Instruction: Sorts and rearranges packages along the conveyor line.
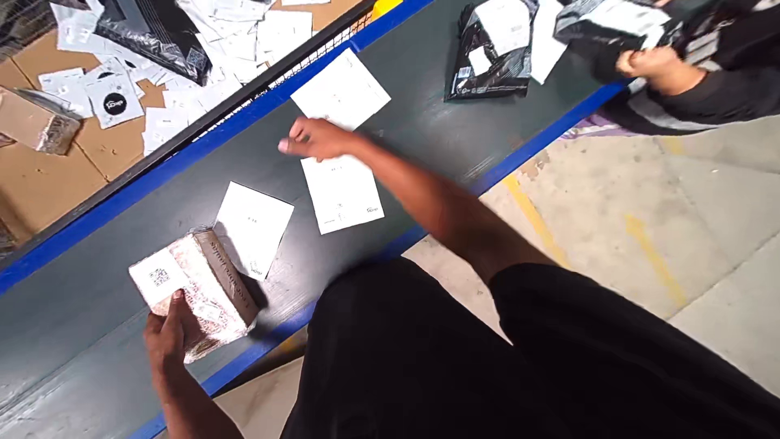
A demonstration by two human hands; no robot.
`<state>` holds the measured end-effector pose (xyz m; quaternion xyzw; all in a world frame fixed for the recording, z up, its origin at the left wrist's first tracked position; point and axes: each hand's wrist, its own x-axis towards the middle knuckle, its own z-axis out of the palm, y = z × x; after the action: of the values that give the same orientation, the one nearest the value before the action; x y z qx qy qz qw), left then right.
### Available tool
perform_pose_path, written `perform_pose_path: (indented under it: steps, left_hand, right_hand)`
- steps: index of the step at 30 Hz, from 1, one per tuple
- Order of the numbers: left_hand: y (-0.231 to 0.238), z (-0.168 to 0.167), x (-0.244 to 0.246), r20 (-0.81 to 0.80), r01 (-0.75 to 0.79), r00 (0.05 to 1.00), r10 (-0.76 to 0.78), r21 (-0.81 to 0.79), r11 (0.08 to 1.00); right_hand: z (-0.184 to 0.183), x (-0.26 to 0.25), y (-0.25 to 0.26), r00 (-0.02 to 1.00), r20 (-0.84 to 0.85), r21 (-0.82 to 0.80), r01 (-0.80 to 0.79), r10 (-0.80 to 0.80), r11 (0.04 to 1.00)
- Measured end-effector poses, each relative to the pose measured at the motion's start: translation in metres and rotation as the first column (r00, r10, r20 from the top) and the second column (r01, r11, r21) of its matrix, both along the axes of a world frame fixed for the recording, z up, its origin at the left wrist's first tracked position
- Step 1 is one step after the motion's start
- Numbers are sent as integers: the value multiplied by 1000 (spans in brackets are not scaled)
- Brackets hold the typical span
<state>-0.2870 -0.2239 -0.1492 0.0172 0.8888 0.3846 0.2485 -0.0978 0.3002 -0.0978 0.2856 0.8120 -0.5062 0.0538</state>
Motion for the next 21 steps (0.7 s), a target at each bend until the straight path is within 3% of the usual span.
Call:
perform_pose_path:
  steps: [3,6,9,11,12,14,16,18,21]
  left_hand:
    - [11,2,12,13,4,1000,-4,-5,1000]
    - [4,1,28,-13,-55,998,55,17,998]
    - [-25,2,28,-40,-129,991,129,-4,992]
    - [-44,1,17,-41,-134,990,133,-19,991]
    - [-54,1,11,-38,-125,992,125,-20,992]
    - [-74,2,-3,-27,-95,995,95,-16,995]
    - [-92,1,-17,-21,-79,997,79,-21,997]
    - [-109,-5,-30,-18,-109,994,109,-15,994]
    - [-136,-3,-52,-52,-137,990,133,-76,988]
  right_hand:
    - [-74,-51,-148,979,165,333,-172,123,927]
    - [-93,-79,-233,975,221,456,-125,24,881]
    - [-86,-94,-237,978,207,176,-22,-15,984]
    - [-74,-96,-225,974,121,-56,-187,193,981]
    - [-65,-94,-224,953,46,-99,-293,298,951]
    - [-39,-83,-218,906,24,-62,-420,422,905]
    - [-27,-68,-199,906,86,17,-416,414,909]
    - [-41,-63,-180,902,178,139,-419,393,897]
    - [-73,-75,-221,878,301,277,-453,371,847]
